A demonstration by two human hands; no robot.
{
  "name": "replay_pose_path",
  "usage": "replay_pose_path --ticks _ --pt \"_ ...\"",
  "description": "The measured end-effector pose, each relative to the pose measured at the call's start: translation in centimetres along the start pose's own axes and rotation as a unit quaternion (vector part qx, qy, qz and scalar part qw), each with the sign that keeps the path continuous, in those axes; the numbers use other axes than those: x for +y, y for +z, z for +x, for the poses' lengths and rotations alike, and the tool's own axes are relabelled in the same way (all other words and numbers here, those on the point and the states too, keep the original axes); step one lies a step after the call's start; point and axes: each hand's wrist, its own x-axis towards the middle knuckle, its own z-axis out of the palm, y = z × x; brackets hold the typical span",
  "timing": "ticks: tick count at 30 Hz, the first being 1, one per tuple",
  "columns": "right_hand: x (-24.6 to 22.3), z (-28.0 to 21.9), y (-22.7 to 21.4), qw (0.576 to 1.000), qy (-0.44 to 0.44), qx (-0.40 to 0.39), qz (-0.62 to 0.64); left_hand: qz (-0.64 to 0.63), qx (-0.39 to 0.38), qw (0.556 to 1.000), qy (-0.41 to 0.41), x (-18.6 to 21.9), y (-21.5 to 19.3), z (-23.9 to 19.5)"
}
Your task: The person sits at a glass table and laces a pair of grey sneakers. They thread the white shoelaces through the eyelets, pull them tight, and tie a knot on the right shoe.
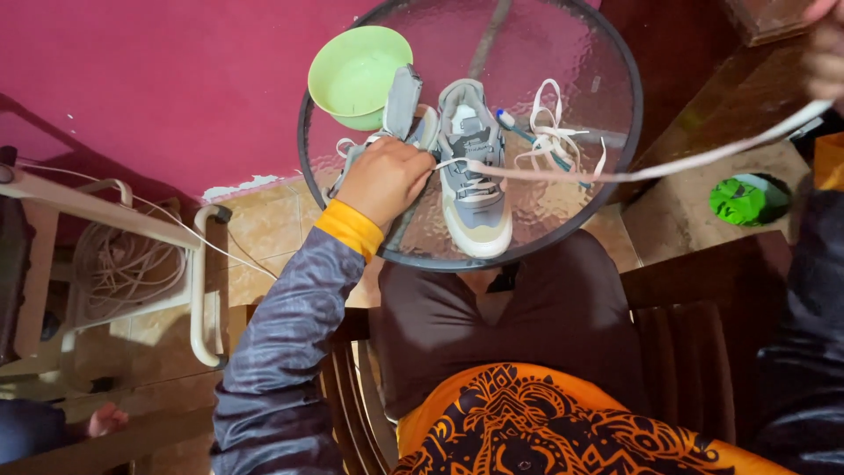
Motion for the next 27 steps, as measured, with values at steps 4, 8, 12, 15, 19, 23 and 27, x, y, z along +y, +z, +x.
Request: replay_pose_path --ticks 4,8,12,15,19,23,27 --pt "2.7 1.6 16.2 0.953 0.042 0.071 -0.29 -0.008 0.004 1.0 0.003 1.1 -1.7 1.4" --pt "8.1 5.5 32.3 0.886 0.147 0.129 -0.421 -0.044 0.038 0.998 0.006 2.8 -2.4 3.9" --pt "15.2 8.3 33.9 0.906 0.206 0.114 -0.352 -0.061 0.028 0.996 0.052 3.6 -0.9 6.0" --pt "19.3 10.2 31.4 0.91 0.165 0.169 -0.34 -0.053 -0.03 0.998 0.023 2.8 0.2 7.0" --pt "22.5 10.4 28.9 0.88 0.079 0.233 -0.405 -0.047 -0.063 0.997 0.026 2.2 -0.2 7.8" --pt "24.8 8.2 28.9 0.786 -0.075 0.238 -0.565 -0.058 -0.099 0.993 0.017 2.3 -0.5 8.0" --pt "26.3 7.4 29.2 0.768 -0.16 0.267 -0.559 -0.043 -0.149 0.988 -0.003 3.1 -0.7 8.2"
